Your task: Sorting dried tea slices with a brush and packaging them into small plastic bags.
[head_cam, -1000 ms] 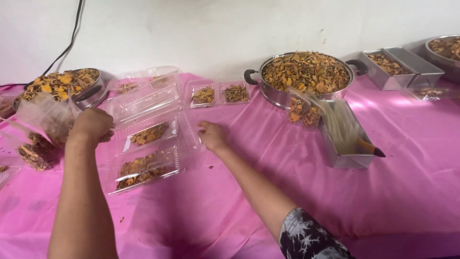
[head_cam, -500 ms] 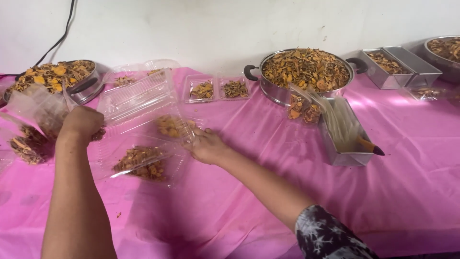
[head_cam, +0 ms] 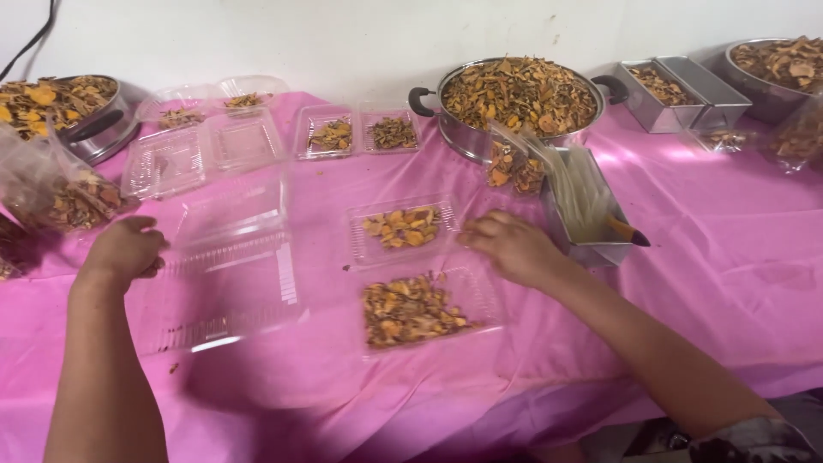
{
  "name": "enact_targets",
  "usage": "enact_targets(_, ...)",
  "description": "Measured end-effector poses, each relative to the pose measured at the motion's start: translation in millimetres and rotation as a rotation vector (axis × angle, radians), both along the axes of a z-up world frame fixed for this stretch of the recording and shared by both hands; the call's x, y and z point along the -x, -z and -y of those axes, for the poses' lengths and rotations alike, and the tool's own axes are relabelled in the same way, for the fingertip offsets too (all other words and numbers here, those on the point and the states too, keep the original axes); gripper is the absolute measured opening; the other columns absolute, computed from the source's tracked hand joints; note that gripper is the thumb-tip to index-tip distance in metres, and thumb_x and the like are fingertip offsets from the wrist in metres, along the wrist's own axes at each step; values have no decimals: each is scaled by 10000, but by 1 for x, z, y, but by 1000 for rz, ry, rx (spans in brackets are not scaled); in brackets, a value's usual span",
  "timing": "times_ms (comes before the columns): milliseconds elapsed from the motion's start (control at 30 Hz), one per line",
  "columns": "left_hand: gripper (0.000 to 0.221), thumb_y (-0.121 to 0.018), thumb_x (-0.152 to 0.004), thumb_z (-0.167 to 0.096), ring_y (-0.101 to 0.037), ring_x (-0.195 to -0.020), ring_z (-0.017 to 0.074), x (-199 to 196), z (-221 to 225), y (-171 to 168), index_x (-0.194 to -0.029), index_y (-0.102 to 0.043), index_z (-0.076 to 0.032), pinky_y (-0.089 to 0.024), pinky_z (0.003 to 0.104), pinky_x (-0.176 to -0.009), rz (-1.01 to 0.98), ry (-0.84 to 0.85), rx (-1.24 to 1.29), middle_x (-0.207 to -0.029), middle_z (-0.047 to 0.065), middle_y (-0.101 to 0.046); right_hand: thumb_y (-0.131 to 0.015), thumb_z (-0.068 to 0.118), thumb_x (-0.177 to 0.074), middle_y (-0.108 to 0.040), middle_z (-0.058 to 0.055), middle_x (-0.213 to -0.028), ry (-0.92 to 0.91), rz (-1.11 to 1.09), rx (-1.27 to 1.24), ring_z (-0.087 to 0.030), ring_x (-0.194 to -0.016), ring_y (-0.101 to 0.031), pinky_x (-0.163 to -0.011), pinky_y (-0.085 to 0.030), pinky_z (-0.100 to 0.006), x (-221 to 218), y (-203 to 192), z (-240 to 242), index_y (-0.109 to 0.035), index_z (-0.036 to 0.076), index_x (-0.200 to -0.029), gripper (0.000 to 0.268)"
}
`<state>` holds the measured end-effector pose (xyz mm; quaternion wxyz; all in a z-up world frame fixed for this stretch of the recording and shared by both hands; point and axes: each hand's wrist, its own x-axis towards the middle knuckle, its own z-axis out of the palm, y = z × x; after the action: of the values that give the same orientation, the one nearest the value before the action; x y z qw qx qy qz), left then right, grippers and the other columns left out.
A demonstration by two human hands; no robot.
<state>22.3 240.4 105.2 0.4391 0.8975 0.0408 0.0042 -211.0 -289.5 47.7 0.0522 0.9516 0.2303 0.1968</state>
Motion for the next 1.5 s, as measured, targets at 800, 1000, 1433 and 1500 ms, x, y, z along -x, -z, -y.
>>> enact_targets(800, 645, -530, -962, -478, -602, -1274, 428, 197, 210, 36, -1507, -481, -136, -488, 559, -1067, 112, 616, -544, -1386, 237, -599, -664, 293, -887, -793, -31, -895, 462, -366, -805, -241, -933, -760, -823, -583, -396, 33, 23, -11, -603, 190, -1399, 525)
enact_targets(1000, 554, -644, -838, -127, -674, -1293, 250, 256, 204, 23, -1392, -634, -105, -495, 416, -1129, -388, 406, 527, -1403, 84, -725, -613, 150, -965, -692, 30, -741, 476, -437, -885, -89, -577, -633, -536, -542, -240, 105, 17, -18, -478, 113, -1475, 529)
enact_targets(1433, 674, -717, -796, 168, -669, -568, 172, 305, 203, 124, -1423, -674, -76, -525, 245, -527, -708, 674, 576, -925, 132, -746, -602, -4, -953, -521, -189, -792, 799, -553, -2359, -264, -591, -466, -502, -342, -342, 280, 67, -38, -715, 29, -1311, 377)
enact_targets(1500, 655, -773, -823, 83, -650, -542, 121, 317, 219, 111, -1443, -660, -97, -526, 221, -525, -707, 761, 553, -663, 97, -706, -606, -90, -922, -753, -288, -995, 847, -413, -2504, -341, -773, -660, -662, -491, -380, 306, 74, -29, -723, -16, -1322, 423)
